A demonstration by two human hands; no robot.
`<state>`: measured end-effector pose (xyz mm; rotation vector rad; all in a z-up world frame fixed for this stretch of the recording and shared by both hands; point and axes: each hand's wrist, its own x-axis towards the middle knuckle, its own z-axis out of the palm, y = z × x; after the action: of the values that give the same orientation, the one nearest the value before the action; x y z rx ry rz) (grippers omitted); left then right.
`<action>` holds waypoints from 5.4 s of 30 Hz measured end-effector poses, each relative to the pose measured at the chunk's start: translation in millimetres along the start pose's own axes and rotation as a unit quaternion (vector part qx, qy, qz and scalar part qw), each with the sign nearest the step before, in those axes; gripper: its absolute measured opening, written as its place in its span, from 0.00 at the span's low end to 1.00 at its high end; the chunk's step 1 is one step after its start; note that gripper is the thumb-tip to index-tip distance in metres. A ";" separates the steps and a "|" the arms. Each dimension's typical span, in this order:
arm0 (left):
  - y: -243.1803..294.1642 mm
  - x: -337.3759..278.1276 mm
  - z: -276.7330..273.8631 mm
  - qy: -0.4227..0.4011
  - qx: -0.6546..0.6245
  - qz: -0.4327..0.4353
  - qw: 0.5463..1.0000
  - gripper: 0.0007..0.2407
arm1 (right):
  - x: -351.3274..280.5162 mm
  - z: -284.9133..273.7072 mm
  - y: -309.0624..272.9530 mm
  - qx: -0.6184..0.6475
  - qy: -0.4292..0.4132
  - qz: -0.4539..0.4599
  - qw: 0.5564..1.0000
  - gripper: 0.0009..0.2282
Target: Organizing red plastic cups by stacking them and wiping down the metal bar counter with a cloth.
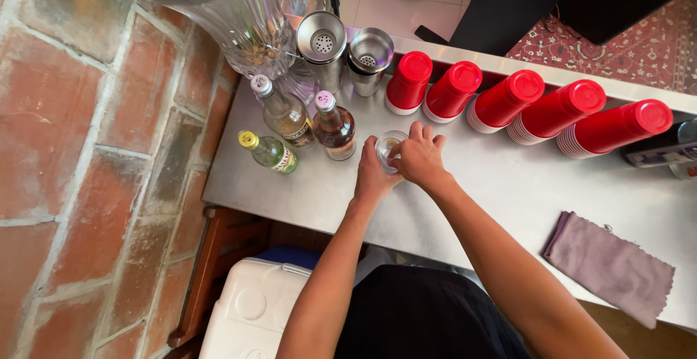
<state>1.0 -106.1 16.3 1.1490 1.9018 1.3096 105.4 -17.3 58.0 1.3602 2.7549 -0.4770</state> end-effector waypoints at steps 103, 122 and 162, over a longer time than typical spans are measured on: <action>-79.2 -5.9 -156.7 0.311 0.078 -0.023 0.947 0.28 | 25.5 -20.6 -176.0 0.366 0.232 -0.032 0.900 0.34; 125.3 -2.6 72.1 0.032 -0.049 0.186 0.981 0.10 | -113.6 -98.7 79.7 0.373 0.341 -0.017 0.863 0.08; 288.4 -106.2 691.4 -0.362 -0.010 0.160 0.918 0.18 | -335.0 -82.3 695.7 0.317 0.617 0.253 0.674 0.53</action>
<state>709.3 159.9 25.7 1.6910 1.1848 0.8557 863.3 145.0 11.7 3.6249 2.6209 -0.6463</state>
